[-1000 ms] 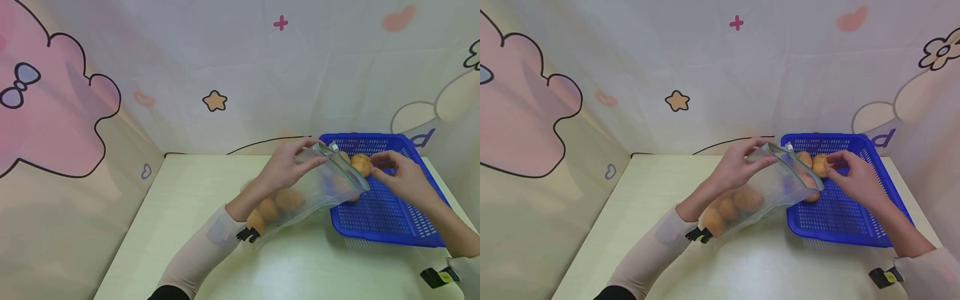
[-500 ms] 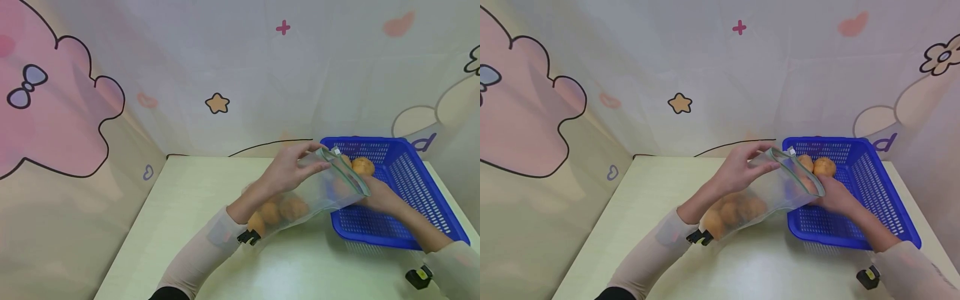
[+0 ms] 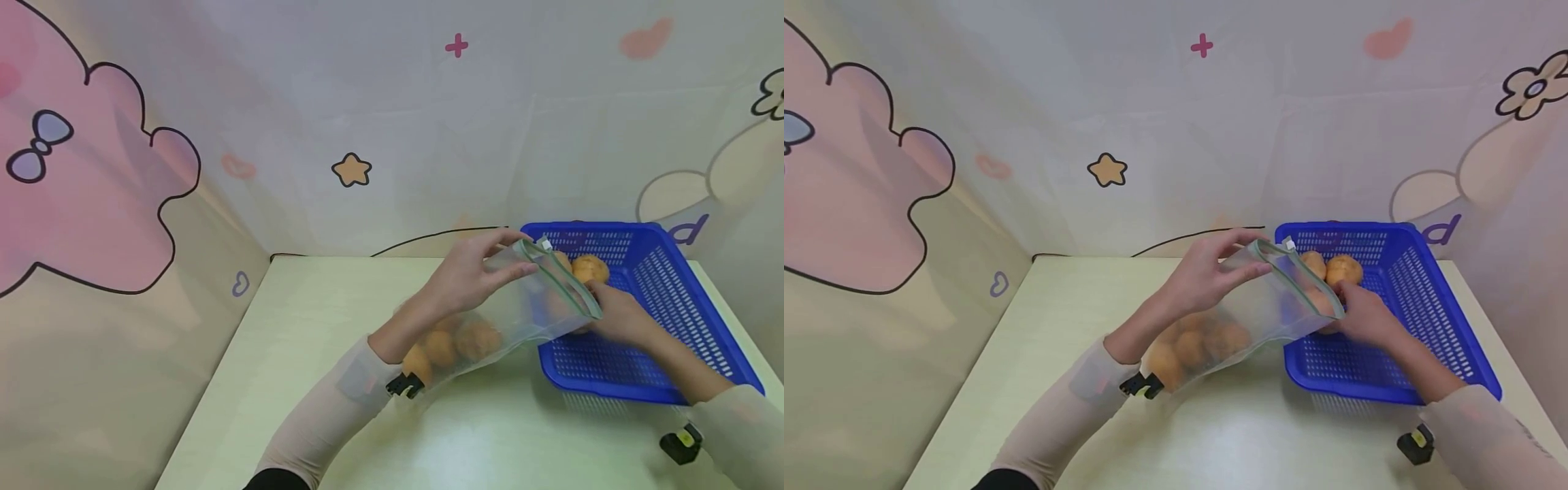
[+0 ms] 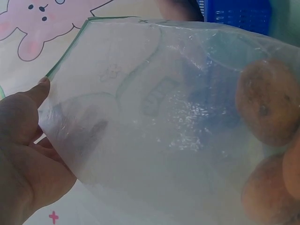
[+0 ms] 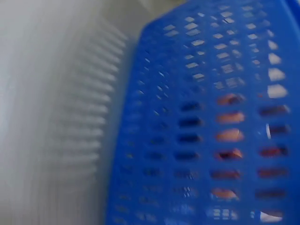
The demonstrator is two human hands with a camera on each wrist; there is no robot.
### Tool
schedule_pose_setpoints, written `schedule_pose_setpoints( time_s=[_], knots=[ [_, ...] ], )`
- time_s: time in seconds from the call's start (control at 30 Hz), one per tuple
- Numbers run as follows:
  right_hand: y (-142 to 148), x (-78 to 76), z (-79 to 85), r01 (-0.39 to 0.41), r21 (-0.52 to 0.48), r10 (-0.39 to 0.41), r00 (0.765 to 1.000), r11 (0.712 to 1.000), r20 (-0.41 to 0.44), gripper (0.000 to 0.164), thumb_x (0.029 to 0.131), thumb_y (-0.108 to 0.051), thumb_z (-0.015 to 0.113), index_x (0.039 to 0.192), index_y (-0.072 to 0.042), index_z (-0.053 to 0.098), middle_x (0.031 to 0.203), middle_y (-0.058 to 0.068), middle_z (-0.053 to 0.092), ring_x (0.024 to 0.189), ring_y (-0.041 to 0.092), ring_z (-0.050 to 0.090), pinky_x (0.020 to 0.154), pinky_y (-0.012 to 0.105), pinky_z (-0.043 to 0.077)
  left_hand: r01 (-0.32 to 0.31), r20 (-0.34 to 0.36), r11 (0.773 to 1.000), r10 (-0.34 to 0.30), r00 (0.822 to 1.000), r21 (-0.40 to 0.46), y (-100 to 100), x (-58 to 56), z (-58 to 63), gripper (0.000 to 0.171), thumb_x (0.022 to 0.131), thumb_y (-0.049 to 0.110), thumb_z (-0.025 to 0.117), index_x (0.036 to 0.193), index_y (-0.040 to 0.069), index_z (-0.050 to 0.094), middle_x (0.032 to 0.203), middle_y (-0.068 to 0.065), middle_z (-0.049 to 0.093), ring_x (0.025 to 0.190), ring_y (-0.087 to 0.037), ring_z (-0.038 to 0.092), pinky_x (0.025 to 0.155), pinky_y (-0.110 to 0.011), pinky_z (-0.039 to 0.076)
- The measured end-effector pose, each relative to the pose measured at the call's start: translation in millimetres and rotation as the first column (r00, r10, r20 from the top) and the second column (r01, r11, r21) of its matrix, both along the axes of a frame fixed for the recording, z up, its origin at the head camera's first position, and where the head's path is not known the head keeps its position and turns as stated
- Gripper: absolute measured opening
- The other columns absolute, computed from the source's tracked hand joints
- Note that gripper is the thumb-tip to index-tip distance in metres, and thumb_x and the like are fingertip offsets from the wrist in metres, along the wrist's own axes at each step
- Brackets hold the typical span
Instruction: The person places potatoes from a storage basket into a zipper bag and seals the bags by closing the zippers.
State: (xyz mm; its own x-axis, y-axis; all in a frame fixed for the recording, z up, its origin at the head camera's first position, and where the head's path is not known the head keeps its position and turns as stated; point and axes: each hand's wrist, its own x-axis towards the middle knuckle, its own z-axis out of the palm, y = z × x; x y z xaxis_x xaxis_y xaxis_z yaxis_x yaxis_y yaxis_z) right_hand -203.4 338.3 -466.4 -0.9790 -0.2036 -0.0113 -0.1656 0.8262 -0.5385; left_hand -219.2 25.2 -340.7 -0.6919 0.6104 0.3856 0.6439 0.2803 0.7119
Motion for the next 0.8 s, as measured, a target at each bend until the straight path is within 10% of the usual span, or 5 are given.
schedule_pose_setpoints(
  time_s=[0.37,0.57,0.8],
  knots=[
    [30.0,10.6,47.8,0.050,-0.092,-0.052,0.998,0.995,-0.019,0.073,0.100,-0.035,0.078,0.147,0.009,0.044,0.134,0.035,0.056,0.116,0.054,0.060,0.083,0.058,0.062,0.001,-0.007,1.000,-0.001,1.000,0.000,0.7,-0.6,-1.4,0.040,0.101,0.032,0.076,0.135,0.011,0.068,0.136,-0.002,0.070,0.130,-0.006,0.059,0.109,-0.019,0.046],
    [27.5,19.4,81.8,0.089,-0.192,-0.104,0.992,0.977,-0.072,0.071,0.100,-0.035,0.077,0.150,0.003,0.042,0.142,0.030,0.051,0.120,0.052,0.056,0.073,0.015,0.052,-0.001,0.009,1.000,0.001,1.000,-0.005,1.2,0.1,-0.4,0.040,0.101,0.032,0.076,0.135,0.011,0.068,0.136,-0.001,0.070,0.131,-0.006,0.059,0.110,-0.018,0.045],
    [7.3,39.9,110.2,0.028,-0.268,-0.062,0.991,0.963,-0.119,0.067,0.097,-0.023,0.081,0.151,-0.008,0.045,0.149,0.014,0.049,0.109,-0.006,0.052,0.079,0.003,0.048,0.012,0.022,1.000,-0.012,1.000,0.001,1.7,-1.6,0.1,0.040,0.101,0.031,0.076,0.135,0.012,0.068,0.135,0.001,0.070,0.130,-0.002,0.057,0.112,-0.021,0.045]
  ],
)
